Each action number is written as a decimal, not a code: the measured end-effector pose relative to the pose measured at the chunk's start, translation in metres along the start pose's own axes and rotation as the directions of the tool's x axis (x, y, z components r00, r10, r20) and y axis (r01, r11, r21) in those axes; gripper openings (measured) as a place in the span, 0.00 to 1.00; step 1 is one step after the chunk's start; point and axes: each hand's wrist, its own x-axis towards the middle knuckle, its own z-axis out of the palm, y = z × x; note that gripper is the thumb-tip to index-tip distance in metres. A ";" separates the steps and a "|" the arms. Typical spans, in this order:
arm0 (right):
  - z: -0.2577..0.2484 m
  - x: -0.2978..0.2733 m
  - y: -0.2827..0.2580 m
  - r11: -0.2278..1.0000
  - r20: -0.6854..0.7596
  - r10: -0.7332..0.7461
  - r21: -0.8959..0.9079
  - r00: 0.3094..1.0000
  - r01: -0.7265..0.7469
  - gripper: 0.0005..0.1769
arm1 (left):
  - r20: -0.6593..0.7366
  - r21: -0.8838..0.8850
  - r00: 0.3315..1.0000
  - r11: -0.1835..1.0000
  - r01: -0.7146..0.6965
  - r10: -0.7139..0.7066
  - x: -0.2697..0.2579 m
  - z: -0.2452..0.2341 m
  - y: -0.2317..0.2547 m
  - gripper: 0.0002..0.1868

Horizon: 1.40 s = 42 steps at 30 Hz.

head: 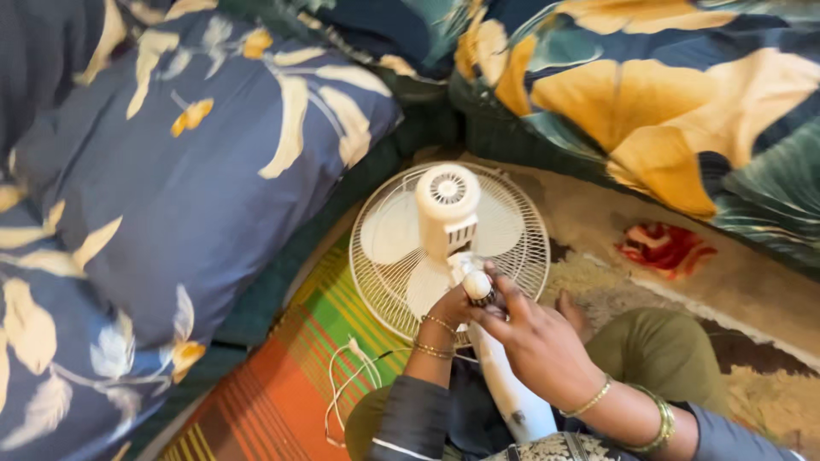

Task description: The person sits on the floor and uses a screwdriver to tighten screws on the neck and base of a white pedestal fan. They then use a red and white cloth to wipe the fan's neck and base.

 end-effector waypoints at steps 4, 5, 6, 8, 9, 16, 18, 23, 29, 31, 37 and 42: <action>-0.021 0.005 0.010 0.990 -0.007 -0.089 0.113 0.996 0.090 0.35 | 0.112 0.592 0.956 0.754 -0.284 0.272 -0.001 0.001 -0.022 0.19; -0.025 0.008 0.013 0.984 -0.022 -0.128 0.125 0.992 0.130 0.33 | 0.082 0.464 0.978 0.861 -0.208 0.192 0.001 0.000 -0.020 0.18; -0.027 0.010 0.012 0.980 -0.036 -0.117 0.156 0.993 0.121 0.31 | 0.058 0.327 0.993 0.938 -0.113 0.099 0.000 0.000 -0.014 0.18; -0.029 0.014 0.010 0.970 -0.066 -0.097 0.217 0.993 0.109 0.27 | 0.054 0.035 0.994 0.995 0.092 -0.094 -0.002 -0.001 0.006 0.18; -0.031 0.017 0.011 0.961 -0.024 -0.079 0.264 0.997 0.082 0.26 | 0.073 -0.109 0.980 0.975 0.195 -0.188 -0.001 -0.001 0.018 0.18; -0.032 0.027 0.012 0.960 0.066 0.007 0.280 0.998 -0.026 0.21 | -0.717 -0.275 0.682 0.958 -0.087 -0.143 0.013 0.100 0.100 0.21; -0.030 0.025 0.006 0.972 0.014 0.034 0.232 0.999 -0.037 0.17 | -0.794 -0.288 0.587 0.949 -0.130 -0.160 0.018 0.112 0.139 0.24; -0.025 0.020 -0.003 0.994 -0.128 0.103 -0.026 0.986 -0.108 0.13 | -0.792 0.203 0.609 0.961 0.188 0.048 0.044 0.100 0.216 0.19; -0.009 0.013 0.018 0.992 -0.092 0.039 0.122 0.995 -0.027 0.12 | -0.676 0.330 0.732 0.922 0.200 0.083 0.056 0.085 0.220 0.21; 0.009 0.004 0.043 0.843 -0.160 0.139 0.537 0.977 -0.032 0.08 | -0.671 0.091 0.740 0.996 0.017 0.049 0.052 0.075 0.218 0.23; 0.091 -0.043 0.132 0.298 0.236 0.465 0.866 0.853 -0.402 0.08 | -0.204 -0.318 0.971 0.947 0.053 -0.123 0.052 0.040 0.214 0.18; 0.132 -0.104 0.173 0.417 0.362 0.386 0.752 0.848 -0.511 0.09 | 0.122 -0.600 0.984 0.780 0.177 -0.129 0.085 0.001 0.193 0.22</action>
